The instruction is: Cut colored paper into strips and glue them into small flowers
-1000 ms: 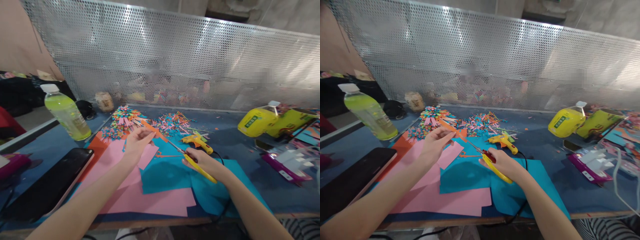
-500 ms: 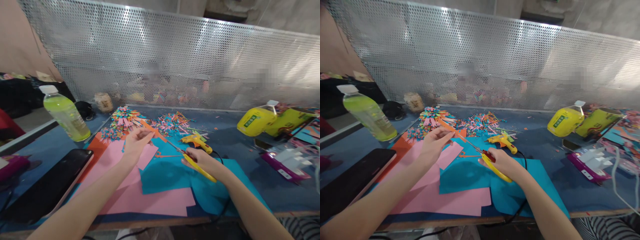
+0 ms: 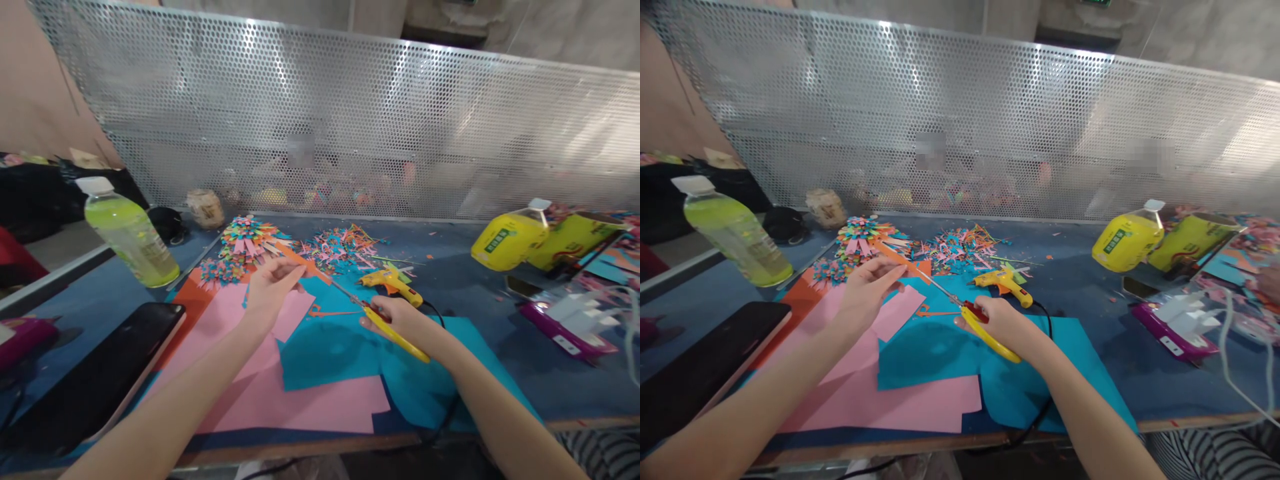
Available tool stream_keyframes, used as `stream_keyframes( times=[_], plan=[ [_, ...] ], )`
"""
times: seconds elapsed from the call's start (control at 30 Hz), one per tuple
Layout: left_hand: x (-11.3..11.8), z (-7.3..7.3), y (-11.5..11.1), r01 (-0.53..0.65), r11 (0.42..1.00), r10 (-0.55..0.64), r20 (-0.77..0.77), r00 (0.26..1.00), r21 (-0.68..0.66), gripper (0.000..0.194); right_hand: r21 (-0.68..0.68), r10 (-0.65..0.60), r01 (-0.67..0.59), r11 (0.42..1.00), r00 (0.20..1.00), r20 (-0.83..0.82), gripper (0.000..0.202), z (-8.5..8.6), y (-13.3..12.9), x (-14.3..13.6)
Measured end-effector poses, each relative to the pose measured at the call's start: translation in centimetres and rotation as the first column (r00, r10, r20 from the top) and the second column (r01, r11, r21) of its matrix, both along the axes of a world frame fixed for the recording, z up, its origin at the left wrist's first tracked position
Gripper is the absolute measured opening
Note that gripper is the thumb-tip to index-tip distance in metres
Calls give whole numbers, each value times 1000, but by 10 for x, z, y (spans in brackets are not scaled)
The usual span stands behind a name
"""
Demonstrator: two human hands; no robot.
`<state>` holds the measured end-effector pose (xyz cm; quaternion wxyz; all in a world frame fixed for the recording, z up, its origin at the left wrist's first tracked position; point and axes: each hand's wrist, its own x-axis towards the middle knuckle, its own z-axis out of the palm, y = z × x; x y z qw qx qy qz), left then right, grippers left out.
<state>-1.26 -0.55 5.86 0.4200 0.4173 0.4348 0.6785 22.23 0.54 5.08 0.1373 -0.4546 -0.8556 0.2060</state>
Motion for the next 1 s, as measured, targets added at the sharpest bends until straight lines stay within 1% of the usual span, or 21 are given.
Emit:
stream_keyframes(
  times=[0.23,0.5,0.67,1.0],
  plan=[
    [1,-1,-2,56,997,-56,-10,998,-44,21,-5,-6,6,1000,1000,-6,31,0,1,0],
    [3,-2,-2,42,998,-42,-11,999,-36,20,-12,-14,14,1000,1000,-24,31,1,-1,0],
    [6,-1,-4,43,999,-43,-72,997,-2,18,10,-7,7,1000,1000,-29,32,1,-1,0],
    [5,-1,-4,33,999,-35,-121,992,-15,18,-9,-21,21,1000,1000,-8,32,4,-2,-3]
  ],
)
